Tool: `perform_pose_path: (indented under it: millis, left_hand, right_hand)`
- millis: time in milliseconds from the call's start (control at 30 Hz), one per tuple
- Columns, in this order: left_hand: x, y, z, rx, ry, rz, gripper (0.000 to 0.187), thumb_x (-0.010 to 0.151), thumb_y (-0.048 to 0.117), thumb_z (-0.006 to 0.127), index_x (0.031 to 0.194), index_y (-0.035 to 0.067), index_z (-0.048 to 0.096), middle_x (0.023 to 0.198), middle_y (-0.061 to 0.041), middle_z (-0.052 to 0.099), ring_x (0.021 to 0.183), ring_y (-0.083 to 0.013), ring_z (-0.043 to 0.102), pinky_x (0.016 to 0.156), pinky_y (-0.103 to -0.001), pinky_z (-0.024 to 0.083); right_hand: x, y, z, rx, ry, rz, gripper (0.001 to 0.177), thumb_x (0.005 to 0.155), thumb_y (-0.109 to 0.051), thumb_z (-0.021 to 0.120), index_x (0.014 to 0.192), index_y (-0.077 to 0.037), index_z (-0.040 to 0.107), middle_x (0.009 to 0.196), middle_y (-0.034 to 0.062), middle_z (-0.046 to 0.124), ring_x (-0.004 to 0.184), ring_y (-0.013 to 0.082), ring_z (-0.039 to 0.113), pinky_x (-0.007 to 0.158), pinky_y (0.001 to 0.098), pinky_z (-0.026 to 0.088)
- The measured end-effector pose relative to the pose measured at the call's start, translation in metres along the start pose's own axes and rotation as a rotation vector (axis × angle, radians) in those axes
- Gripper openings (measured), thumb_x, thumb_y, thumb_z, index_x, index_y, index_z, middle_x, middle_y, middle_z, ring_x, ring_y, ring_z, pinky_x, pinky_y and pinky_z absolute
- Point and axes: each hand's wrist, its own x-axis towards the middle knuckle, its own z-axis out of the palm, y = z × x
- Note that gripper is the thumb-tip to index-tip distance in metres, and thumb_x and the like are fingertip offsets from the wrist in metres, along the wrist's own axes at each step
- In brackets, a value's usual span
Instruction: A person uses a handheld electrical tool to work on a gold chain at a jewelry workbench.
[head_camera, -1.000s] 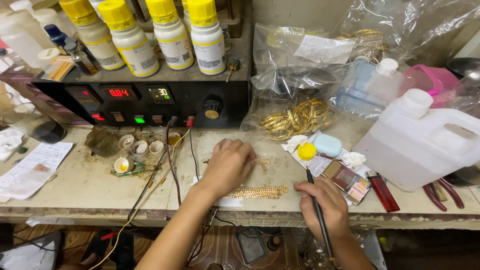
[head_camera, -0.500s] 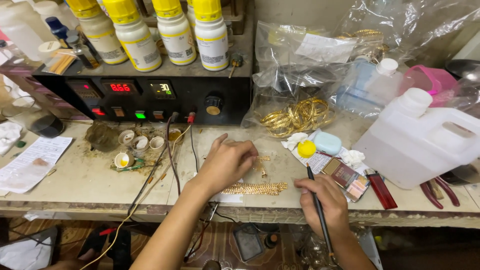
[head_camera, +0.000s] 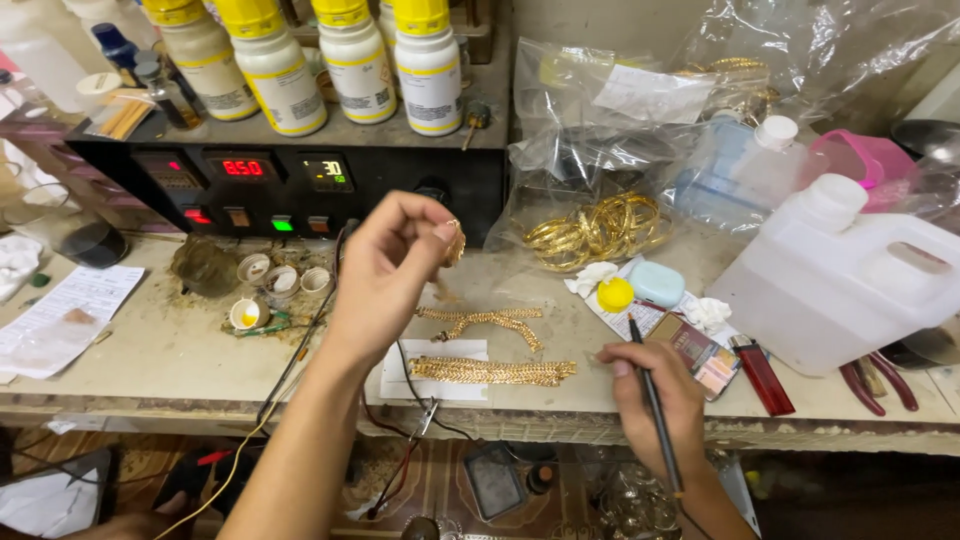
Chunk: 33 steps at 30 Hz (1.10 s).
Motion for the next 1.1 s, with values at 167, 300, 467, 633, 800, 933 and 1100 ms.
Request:
perform_pose_path:
  millis: [167, 300, 467, 633, 800, 933, 1100]
  left_hand:
    - [-0.048, 0.047, -0.009, 0.320, -0.010, 0.208, 0.002, 0.098, 0.018, 0.063, 0.097, 0.016, 0.062, 0.087, 0.007, 0.064, 0.068, -0.0053, 0.044, 0.079, -0.023, 0.041]
    - [-0.114, 0.033, -0.005, 0.253, -0.010, 0.126, 0.011, 0.097, 0.019, 0.062, 0.097, 0.008, 0.065, 0.091, -0.002, 0.072, 0.087, -0.0140, 0.069, 0.082, -0.027, 0.054]
    - [-0.191, -0.014, 0.009, 0.089, 0.133, -0.334, 0.017, 0.081, 0.021, 0.077, 0.098, 0.018, 0.076, 0.101, 0.003, 0.097, 0.065, -0.0027, 0.078, 0.061, -0.020, 0.062]
    - [-0.226, -0.040, 0.004, -0.025, 0.220, -0.357, 0.028, 0.079, 0.024, 0.080, 0.104, 0.014, 0.079, 0.077, 0.000, 0.087, 0.063, -0.0084, 0.077, 0.057, -0.022, 0.057]
    - [-0.234, -0.064, -0.003, -0.054, 0.254, -0.433, 0.045, 0.077, 0.024, 0.080, 0.121, 0.016, 0.074, 0.090, 0.002, 0.089, 0.065, -0.0072, 0.072, 0.058, -0.023, 0.052]
    - [-0.232, -0.075, -0.016, -0.198, 0.210, -0.496, 0.055, 0.081, 0.019, 0.076, 0.135, 0.016, 0.064, 0.099, 0.000, 0.086, 0.067, -0.0073, 0.067, 0.064, -0.022, 0.050]
    - [-0.230, -0.075, -0.038, -0.264, 0.180, -0.624, 0.060, 0.085, 0.015, 0.076, 0.142, 0.015, 0.057, 0.102, -0.002, 0.086, 0.077, -0.0119, 0.075, 0.072, -0.024, 0.052]
  right_hand:
    - [0.007, -0.041, -0.001, 0.113, 0.022, 0.060, 0.015, 0.100, -0.004, 0.057, 0.112, 0.001, 0.063, 0.099, 0.0107, 0.078, 0.039, -0.0013, 0.052, 0.029, 0.0104, 0.044]
    - [-0.007, -0.110, 0.025, 0.396, -0.036, 0.258, 0.019, 0.093, -0.016, 0.065, 0.108, -0.005, 0.067, 0.113, 0.0180, 0.081, 0.108, 0.0281, 0.080, 0.098, 0.0382, 0.063]
    - [-0.031, -0.157, 0.052, 0.429, -0.239, 0.586, 0.033, 0.074, -0.027, 0.091, 0.101, -0.022, 0.074, 0.096, 0.0051, 0.093, 0.065, 0.0125, 0.092, 0.054, 0.0223, 0.067]
    - [-0.018, -0.170, 0.063, 0.409, -0.173, 0.315, 0.022, 0.079, -0.005, 0.081, 0.096, -0.013, 0.071, 0.097, 0.0071, 0.086, 0.086, 0.0149, 0.089, 0.078, 0.0256, 0.073]
    - [-0.004, -0.144, 0.069, 0.341, -0.254, 0.124, 0.015, 0.089, -0.007, 0.072, 0.102, -0.013, 0.069, 0.108, 0.0112, 0.083, 0.095, 0.0173, 0.084, 0.084, 0.0257, 0.063]
    - [0.024, -0.123, 0.076, 0.255, -0.335, -0.261, 0.030, 0.092, 0.005, 0.068, 0.119, 0.004, 0.057, 0.120, 0.0252, 0.074, 0.103, 0.0276, 0.081, 0.090, 0.0307, 0.070]
    - [0.059, -0.129, 0.085, 0.150, -0.391, -0.367, 0.040, 0.094, 0.005, 0.069, 0.131, 0.000, 0.055, 0.126, 0.0200, 0.072, 0.116, 0.0279, 0.076, 0.103, 0.0354, 0.060]
